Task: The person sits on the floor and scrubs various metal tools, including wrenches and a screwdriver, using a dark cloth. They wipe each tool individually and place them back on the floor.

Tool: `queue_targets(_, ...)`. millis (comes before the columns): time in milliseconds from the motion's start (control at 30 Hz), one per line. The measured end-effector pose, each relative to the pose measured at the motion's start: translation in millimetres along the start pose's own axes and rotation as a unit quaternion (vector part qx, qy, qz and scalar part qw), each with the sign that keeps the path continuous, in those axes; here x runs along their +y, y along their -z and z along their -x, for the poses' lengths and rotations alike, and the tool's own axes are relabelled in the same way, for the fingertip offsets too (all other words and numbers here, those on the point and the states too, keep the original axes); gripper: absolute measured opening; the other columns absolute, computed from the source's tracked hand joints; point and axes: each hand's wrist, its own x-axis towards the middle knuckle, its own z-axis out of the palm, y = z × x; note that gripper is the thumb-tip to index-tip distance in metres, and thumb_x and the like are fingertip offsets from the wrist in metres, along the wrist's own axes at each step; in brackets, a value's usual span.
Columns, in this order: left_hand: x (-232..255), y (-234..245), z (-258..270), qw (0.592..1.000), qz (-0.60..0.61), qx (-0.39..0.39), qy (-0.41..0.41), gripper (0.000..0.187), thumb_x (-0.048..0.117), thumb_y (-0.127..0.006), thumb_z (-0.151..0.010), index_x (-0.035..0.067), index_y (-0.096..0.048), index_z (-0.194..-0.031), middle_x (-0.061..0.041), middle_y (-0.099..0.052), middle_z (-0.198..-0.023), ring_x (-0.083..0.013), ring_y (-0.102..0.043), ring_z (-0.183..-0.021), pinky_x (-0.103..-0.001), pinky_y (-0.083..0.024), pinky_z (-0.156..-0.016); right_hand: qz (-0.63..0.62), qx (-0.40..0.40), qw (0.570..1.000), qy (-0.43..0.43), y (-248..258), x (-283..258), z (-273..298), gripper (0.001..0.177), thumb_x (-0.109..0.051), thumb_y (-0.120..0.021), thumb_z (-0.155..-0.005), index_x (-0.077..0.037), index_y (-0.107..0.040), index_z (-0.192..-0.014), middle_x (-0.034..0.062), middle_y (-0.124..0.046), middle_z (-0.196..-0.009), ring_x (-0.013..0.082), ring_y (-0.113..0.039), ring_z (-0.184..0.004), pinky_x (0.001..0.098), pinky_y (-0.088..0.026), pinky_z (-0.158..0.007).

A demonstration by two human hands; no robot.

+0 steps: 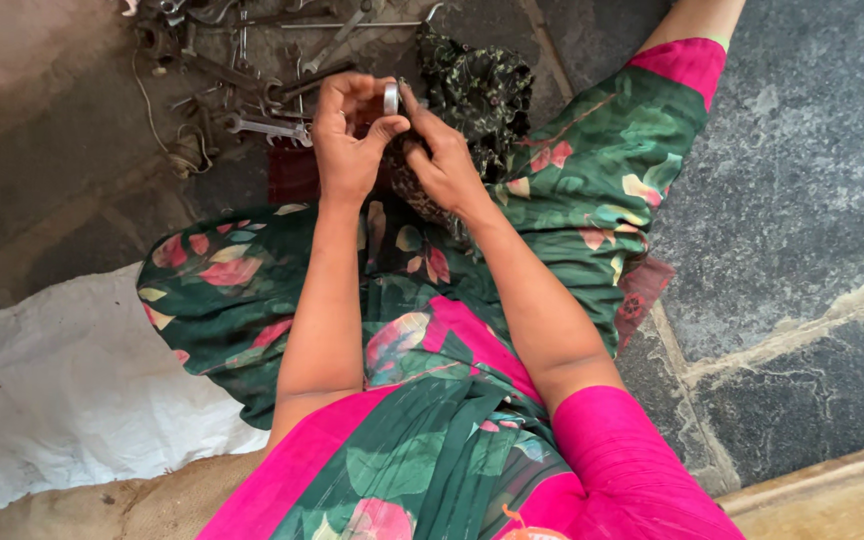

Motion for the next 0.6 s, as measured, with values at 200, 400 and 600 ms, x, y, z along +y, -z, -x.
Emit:
queue_targets(200, 7, -1, 9, 0.979, -0.175, -0.038, -0.102, 0.049, -0.001, -0.088, -0.089, 0.005, -0.07, -0.133, -0.005, -0.067, -0.127, -0.0144, -0.067, -0.113, -0.03, -0.059, -0.096, -0.055, -0.018, 0.998, -0.02, 8, -18, 7, 0.061, -0.004, -0.055, -0.093, 0.0, -0.046, -0.153, 0.0193, -0.069, -0.127, 0.027, -0.069, -0.113, 0.0333, -0.052, -0.101)
queue_targets(400, 12, -2, 10, 0.991, -0.124, -0.042, -0.042, 0.049, 0.007, -0.089, -0.087, 0.009, -0.071, -0.132, -0.004, -0.067, -0.125, -0.0145, -0.066, -0.108, -0.03, -0.059, -0.094, -0.08, -0.019, 0.997, 0.012, 14, -6, 17, 0.056, -0.004, -0.059, -0.091, 0.004, -0.054, -0.146, 0.0181, -0.066, -0.14, 0.0248, -0.064, -0.129, 0.0349, -0.047, -0.113)
queue_targets(600, 17, -12, 7, 0.977, -0.18, -0.062, -0.095, 0.05, 0.007, -0.091, -0.084, 0.008, -0.072, -0.13, -0.007, -0.071, -0.122, -0.0201, -0.068, -0.113, -0.033, -0.056, -0.098, -0.247, -0.013, 0.968, -0.036, 23, 4, 18, 0.057, -0.003, -0.058, -0.091, 0.003, -0.055, -0.148, 0.0112, -0.064, -0.142, 0.0172, -0.059, -0.131, 0.0319, -0.043, -0.117)
